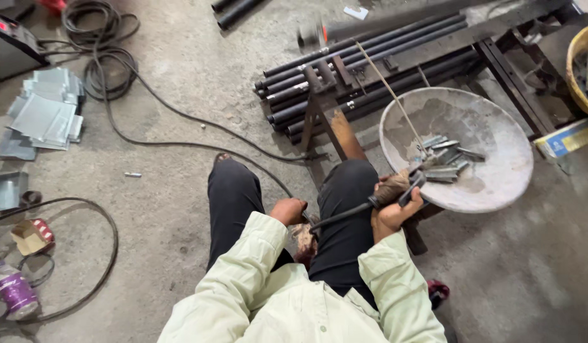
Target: The person welds small metal strips onto a large metal pipe structure using a welding electrode and a grounding clamp.
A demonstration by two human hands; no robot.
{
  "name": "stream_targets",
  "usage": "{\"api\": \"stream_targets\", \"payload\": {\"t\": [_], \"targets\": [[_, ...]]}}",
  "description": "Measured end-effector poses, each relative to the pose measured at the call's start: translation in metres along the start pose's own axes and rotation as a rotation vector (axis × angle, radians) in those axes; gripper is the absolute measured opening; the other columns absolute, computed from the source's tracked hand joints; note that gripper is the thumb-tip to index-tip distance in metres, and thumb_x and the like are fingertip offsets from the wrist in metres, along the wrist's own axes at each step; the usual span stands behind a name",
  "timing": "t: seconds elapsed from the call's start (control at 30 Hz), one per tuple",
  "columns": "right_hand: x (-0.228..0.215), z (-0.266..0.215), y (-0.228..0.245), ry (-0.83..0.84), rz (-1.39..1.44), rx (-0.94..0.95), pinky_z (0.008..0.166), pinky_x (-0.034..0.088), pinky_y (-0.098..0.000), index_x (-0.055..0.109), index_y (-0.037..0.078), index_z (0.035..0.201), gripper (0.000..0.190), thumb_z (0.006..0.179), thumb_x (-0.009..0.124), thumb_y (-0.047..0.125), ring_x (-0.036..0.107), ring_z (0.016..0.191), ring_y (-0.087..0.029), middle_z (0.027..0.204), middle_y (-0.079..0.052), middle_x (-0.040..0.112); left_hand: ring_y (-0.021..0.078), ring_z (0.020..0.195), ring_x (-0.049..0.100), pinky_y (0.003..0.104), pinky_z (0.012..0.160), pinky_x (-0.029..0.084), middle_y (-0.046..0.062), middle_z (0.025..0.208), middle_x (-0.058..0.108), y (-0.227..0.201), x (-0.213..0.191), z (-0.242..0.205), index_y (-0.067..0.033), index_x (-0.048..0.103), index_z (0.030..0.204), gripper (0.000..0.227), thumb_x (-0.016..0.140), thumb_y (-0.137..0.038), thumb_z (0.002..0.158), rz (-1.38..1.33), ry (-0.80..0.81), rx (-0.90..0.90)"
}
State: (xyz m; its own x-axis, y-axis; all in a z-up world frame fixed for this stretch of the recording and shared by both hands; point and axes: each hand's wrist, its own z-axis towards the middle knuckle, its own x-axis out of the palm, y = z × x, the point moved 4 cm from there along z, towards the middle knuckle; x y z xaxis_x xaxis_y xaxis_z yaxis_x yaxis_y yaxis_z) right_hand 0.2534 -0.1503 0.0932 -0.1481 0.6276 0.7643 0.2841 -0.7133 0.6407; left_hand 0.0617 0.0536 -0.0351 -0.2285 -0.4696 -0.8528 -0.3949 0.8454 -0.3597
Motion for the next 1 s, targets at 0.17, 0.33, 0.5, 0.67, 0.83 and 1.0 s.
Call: {"api": "stream_targets", "payload": {"t": [0.17, 0.33, 0.5, 0.67, 0.83, 1.0], "targets": [[-0.002, -0.003, -0.002, 0.029, 0.003, 0.002, 0.074, 0.051, -0.0356, 0.058, -0.004, 0.116, 0.072, 0.094, 0.047, 0.063, 0.062, 0.081, -0.027, 0.101, -0.021, 0.065, 0.0402, 0.096, 0.07, 0.052, 0.079, 0.057, 0.017, 0.102, 0.074, -0.007, 0.012, -0.002, -0.0116, 0.07, 0.107, 0.04, 0.082, -0.036, 0.078, -0.002, 0.03, 0.052], [-0.007, -0.005, 0.0, -0.016, 0.006, 0.012, 0.071, 0.051, -0.0356, 0.059, -0.001, 0.121, 0.071, 0.09, 0.048, 0.062, 0.062, 0.078, -0.027, 0.098, -0.02, 0.065, 0.0397, 0.095, 0.07, 0.052, 0.078, 0.057, 0.017, 0.102, 0.073, -0.014, 0.023, -0.003, -0.0124, 0.071, 0.107, 0.039, 0.082, -0.034, 0.078, 0.032, 0.072, 0.037], [-0.005, -0.001, -0.002, 0.026, 0.025, 0.001, 0.072, 0.052, -0.0365, 0.056, -0.005, 0.12, 0.073, 0.093, 0.049, 0.063, 0.062, 0.078, -0.027, 0.098, -0.02, 0.064, 0.0388, 0.096, 0.07, 0.051, 0.078, 0.058, 0.016, 0.103, 0.073, -0.012, 0.017, 0.0, -0.0124, 0.071, 0.106, 0.04, 0.084, -0.036, 0.077, 0.016, 0.083, 0.028], [0.001, -0.002, 0.001, 0.007, -0.013, -0.033, 0.069, 0.051, -0.0365, 0.058, -0.001, 0.124, 0.074, 0.089, 0.05, 0.063, 0.062, 0.079, -0.027, 0.095, -0.018, 0.063, 0.0387, 0.095, 0.07, 0.051, 0.079, 0.057, 0.016, 0.103, 0.072, -0.01, 0.016, -0.001, -0.0124, 0.071, 0.11, 0.042, 0.085, -0.036, 0.078, 0.005, 0.089, 0.011], [-0.013, 0.003, -0.004, 0.029, 0.08, 0.013, 0.071, 0.052, -0.0375, 0.057, -0.003, 0.121, 0.073, 0.092, 0.05, 0.064, 0.062, 0.081, -0.029, 0.099, -0.02, 0.063, 0.0375, 0.097, 0.069, 0.05, 0.08, 0.055, 0.016, 0.1, 0.073, -0.011, 0.013, -0.014, -0.0107, 0.072, 0.108, 0.051, 0.091, -0.037, 0.069, -0.009, 0.168, 0.025], [0.003, 0.001, -0.004, 0.044, 0.068, -0.007, 0.069, 0.05, -0.0365, 0.058, -0.002, 0.121, 0.073, 0.092, 0.05, 0.064, 0.06, 0.078, -0.028, 0.1, -0.021, 0.063, 0.0391, 0.094, 0.069, 0.051, 0.078, 0.055, 0.015, 0.1, 0.071, -0.025, -0.012, -0.018, -0.0127, 0.071, 0.108, 0.028, 0.077, -0.026, 0.084, -0.065, 0.151, 0.002]]}}
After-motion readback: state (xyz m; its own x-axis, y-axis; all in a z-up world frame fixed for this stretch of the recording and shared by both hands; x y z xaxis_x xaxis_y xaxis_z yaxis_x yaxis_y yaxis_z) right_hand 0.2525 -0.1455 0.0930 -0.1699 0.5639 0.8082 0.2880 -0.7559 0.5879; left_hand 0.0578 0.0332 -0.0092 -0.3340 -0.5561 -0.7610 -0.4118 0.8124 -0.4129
